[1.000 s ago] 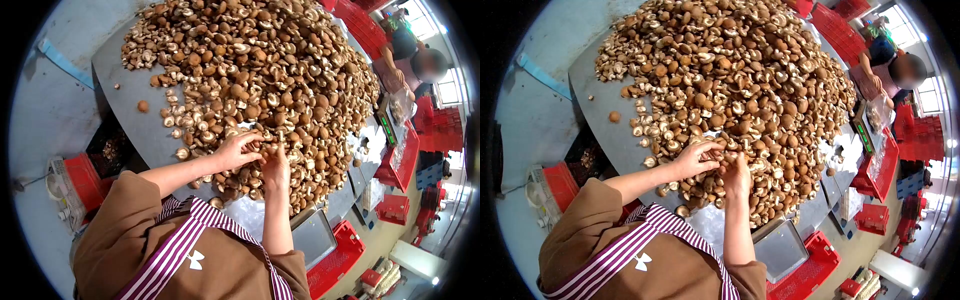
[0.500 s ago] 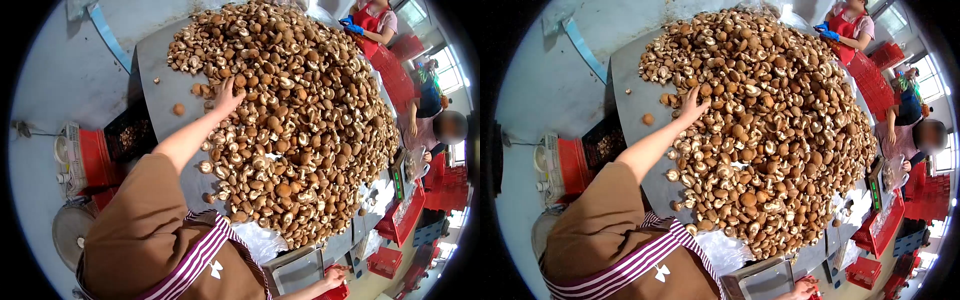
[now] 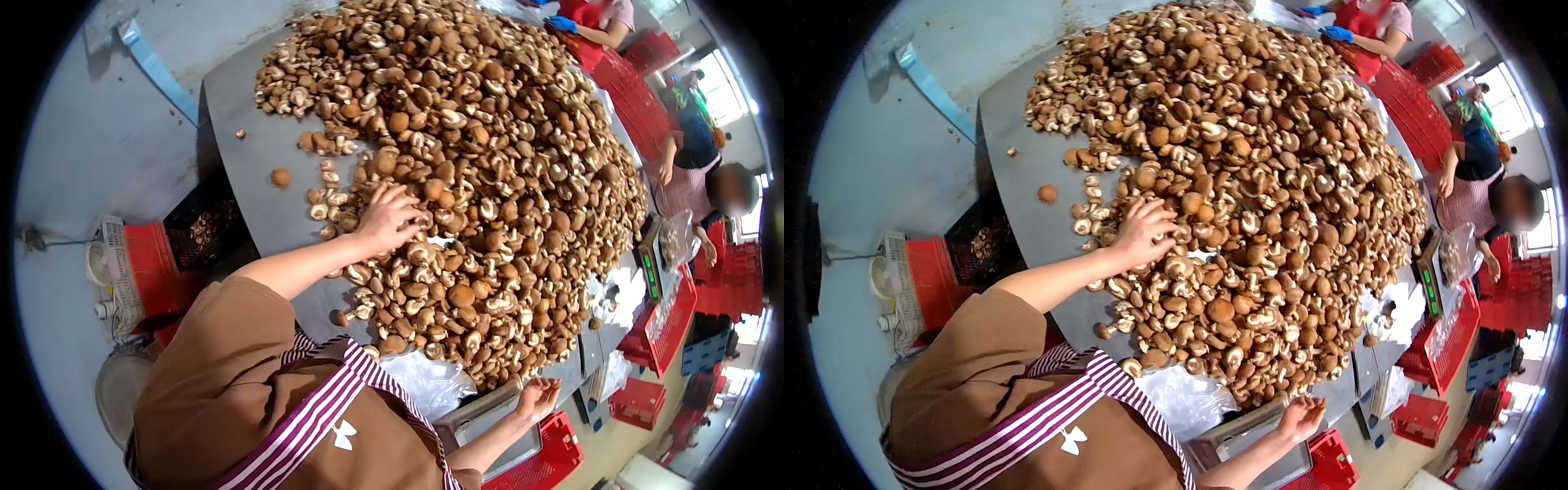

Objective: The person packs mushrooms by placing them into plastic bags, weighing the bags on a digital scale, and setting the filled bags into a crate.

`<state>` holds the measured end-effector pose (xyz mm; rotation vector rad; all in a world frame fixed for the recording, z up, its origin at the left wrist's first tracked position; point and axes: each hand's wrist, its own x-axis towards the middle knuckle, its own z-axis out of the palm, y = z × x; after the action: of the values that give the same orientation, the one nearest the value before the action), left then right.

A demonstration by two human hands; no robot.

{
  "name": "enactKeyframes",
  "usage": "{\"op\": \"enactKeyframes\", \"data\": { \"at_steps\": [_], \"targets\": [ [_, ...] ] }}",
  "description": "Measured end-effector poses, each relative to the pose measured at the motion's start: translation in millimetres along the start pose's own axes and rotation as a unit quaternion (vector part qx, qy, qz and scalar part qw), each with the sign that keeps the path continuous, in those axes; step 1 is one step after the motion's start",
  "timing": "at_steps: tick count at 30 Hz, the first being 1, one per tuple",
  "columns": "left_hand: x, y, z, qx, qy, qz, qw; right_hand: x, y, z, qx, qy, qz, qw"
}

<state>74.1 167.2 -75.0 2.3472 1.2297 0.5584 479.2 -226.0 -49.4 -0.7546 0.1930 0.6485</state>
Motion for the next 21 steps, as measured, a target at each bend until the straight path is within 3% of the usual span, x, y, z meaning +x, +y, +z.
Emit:
{"op": "enactKeyframes", "data": {
  "at_steps": [2, 3, 5, 6, 9, 13, 15, 17, 21],
  "targets": [
    [16, -3, -7, -0.021, 0.066, -0.011, 0.998, -6, 2, 16, -0.013, 0.018, -0.012, 1.000],
    [29, -9, -11, -0.054, 0.034, -0.043, 0.997, -9, 4, 18, -0.013, 0.020, -0.014, 1.000],
    [48, -15, -10, -0.062, 0.059, -0.081, 0.993, -16, 8, 20, -0.022, 0.043, -0.017, 0.999],
    [55, -16, -13, -0.026, 0.069, -0.057, 0.996, -18, 11, 17, -0.031, 0.046, -0.017, 0.998],
    [80, -39, -1, -0.011, -0.019, -0.068, 0.997, -26, 25, 17, -0.022, 0.077, 0.008, 0.997],
    [85, -49, 2, -0.175, 0.026, -0.123, 0.976, -39, 44, 21, -0.008, 0.086, 0.010, 0.996],
    [80, -68, 11, -0.309, 0.043, -0.157, 0.937, -50, 50, 37, -0.010, 0.108, 0.025, 0.994],
    [68, -39, -27, -0.491, 0.014, -0.281, 0.825, -46, 48, 27, -0.007, 0.123, 0.031, 0.992],
    [81, -65, -56, -0.721, 0.088, -0.315, 0.611, -45, 48, 31, -0.018, 0.114, 0.037, 0.993]
  ]
}}
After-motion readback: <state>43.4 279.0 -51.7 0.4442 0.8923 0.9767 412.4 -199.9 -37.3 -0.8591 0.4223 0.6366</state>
